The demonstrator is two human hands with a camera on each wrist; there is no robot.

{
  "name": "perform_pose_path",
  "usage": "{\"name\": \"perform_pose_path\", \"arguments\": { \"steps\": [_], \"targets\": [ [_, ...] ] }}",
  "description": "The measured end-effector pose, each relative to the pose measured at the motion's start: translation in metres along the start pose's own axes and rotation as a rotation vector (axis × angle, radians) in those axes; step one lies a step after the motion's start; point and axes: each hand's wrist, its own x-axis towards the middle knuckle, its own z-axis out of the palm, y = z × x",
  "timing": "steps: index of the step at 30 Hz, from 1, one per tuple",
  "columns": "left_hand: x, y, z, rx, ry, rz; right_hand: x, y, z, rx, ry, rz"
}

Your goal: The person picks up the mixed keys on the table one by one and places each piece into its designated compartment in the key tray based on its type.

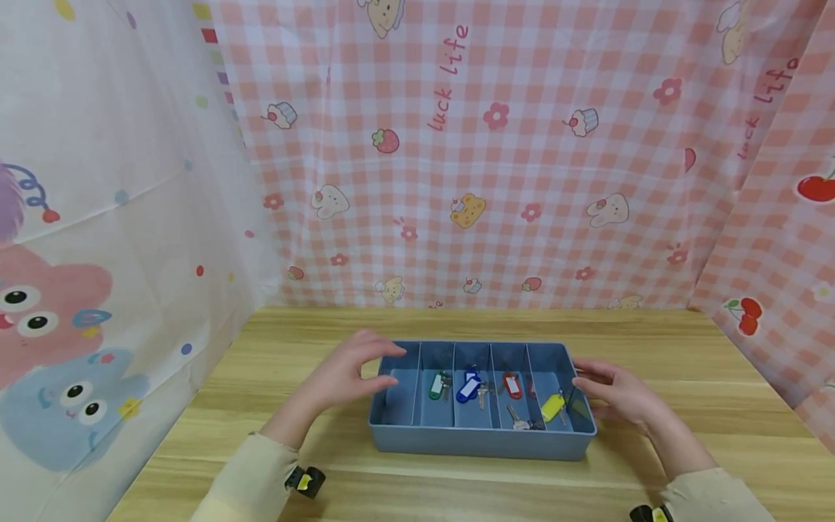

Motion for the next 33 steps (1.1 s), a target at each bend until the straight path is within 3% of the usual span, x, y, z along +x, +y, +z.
{"name": "perform_pose_path", "arguments": {
  "steps": [16,33],
  "targets": [
    [-0.039,-0.012,-0.017,0.016,0.173,0.033,0.000,0.000,0.001,0.001,0.005,-0.004],
    [-0.074,-0.016,-0.029,0.000,0.227,-0.041,0.000,0.000,0.002,0.018,0.004,-0.018]
  ]
}}
